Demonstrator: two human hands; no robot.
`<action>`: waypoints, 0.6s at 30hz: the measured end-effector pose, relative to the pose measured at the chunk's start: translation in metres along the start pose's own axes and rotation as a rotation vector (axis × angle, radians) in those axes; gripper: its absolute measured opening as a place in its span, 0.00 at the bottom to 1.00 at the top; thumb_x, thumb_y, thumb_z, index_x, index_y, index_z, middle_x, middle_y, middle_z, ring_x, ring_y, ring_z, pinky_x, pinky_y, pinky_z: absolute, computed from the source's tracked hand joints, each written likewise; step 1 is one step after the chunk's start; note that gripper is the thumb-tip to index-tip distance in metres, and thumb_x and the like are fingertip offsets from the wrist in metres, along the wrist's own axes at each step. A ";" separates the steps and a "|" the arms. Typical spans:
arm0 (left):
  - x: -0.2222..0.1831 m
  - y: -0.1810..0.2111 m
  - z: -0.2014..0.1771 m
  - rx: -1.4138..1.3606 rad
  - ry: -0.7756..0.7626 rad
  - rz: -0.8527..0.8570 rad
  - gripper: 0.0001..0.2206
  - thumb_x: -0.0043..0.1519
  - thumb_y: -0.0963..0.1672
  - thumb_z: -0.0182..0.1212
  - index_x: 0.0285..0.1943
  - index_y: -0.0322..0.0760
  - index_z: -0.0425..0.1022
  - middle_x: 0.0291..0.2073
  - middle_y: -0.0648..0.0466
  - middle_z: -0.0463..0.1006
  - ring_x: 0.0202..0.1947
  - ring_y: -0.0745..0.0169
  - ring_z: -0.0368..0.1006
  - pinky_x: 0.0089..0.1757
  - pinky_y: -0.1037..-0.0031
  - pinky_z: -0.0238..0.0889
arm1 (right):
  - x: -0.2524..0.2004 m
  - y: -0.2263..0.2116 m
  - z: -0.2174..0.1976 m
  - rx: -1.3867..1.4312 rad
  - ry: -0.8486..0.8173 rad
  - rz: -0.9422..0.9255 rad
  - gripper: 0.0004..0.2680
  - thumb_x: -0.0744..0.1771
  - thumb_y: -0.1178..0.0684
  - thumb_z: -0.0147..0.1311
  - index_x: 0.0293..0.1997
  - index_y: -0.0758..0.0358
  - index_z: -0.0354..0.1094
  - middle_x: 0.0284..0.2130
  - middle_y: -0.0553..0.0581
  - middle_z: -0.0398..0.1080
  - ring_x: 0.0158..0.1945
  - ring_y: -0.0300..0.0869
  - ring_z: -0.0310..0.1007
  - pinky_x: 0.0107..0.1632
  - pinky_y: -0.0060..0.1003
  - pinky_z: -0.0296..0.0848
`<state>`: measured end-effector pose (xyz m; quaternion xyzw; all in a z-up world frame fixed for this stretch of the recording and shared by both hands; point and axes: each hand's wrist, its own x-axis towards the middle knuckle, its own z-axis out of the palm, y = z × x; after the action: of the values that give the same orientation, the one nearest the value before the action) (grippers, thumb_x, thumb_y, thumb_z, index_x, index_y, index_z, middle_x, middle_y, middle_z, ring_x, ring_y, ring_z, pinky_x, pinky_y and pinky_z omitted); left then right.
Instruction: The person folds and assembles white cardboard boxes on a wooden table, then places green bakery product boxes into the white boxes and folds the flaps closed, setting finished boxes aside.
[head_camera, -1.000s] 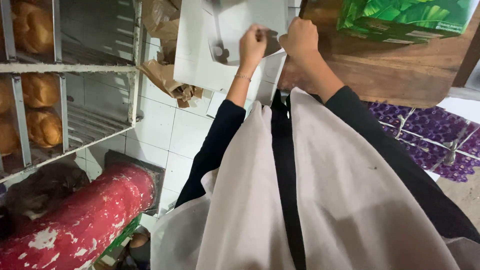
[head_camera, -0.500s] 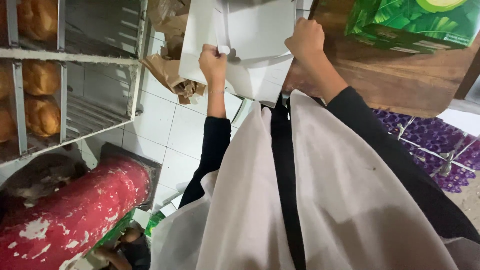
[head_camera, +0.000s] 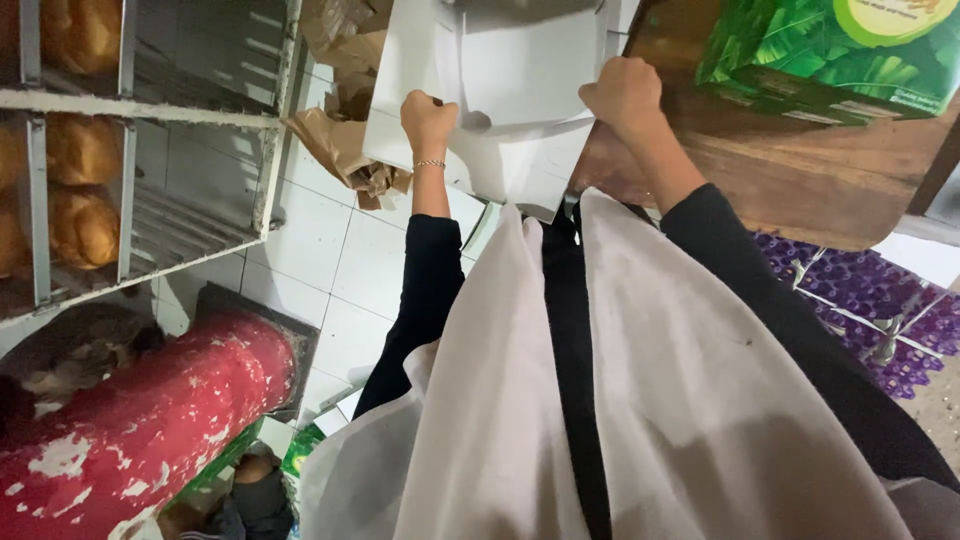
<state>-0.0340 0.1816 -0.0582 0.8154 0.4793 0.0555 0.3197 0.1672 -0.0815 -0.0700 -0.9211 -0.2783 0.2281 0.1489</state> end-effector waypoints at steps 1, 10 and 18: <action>0.003 -0.002 0.007 -0.012 0.052 0.022 0.10 0.42 0.40 0.64 0.13 0.25 0.71 0.13 0.39 0.72 0.17 0.40 0.73 0.27 0.62 0.67 | 0.005 0.006 0.014 -0.066 0.050 -0.050 0.14 0.63 0.44 0.61 0.31 0.70 0.77 0.25 0.69 0.75 0.30 0.58 0.78 0.34 0.48 0.78; 0.032 0.012 -0.025 0.269 -0.363 -0.112 0.22 0.44 0.47 0.70 0.42 0.26 0.75 0.37 0.39 0.81 0.39 0.47 0.81 0.42 0.62 0.73 | -0.001 -0.006 -0.024 -0.102 0.001 -0.060 0.17 0.64 0.40 0.58 0.35 0.70 0.77 0.29 0.70 0.76 0.34 0.61 0.78 0.35 0.52 0.78; 0.104 0.035 -0.033 -0.078 0.041 0.451 0.42 0.56 0.51 0.80 0.66 0.17 0.57 0.60 0.29 0.68 0.56 0.34 0.70 0.54 0.56 0.64 | 0.042 0.006 -0.081 -0.233 0.708 -0.238 0.29 0.57 0.28 0.68 0.40 0.74 0.75 0.30 0.70 0.77 0.32 0.59 0.79 0.30 0.52 0.77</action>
<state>0.0344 0.2702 -0.0343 0.8876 0.2890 0.1604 0.3207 0.2416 -0.0740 -0.0172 -0.9147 -0.3388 -0.1557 0.1556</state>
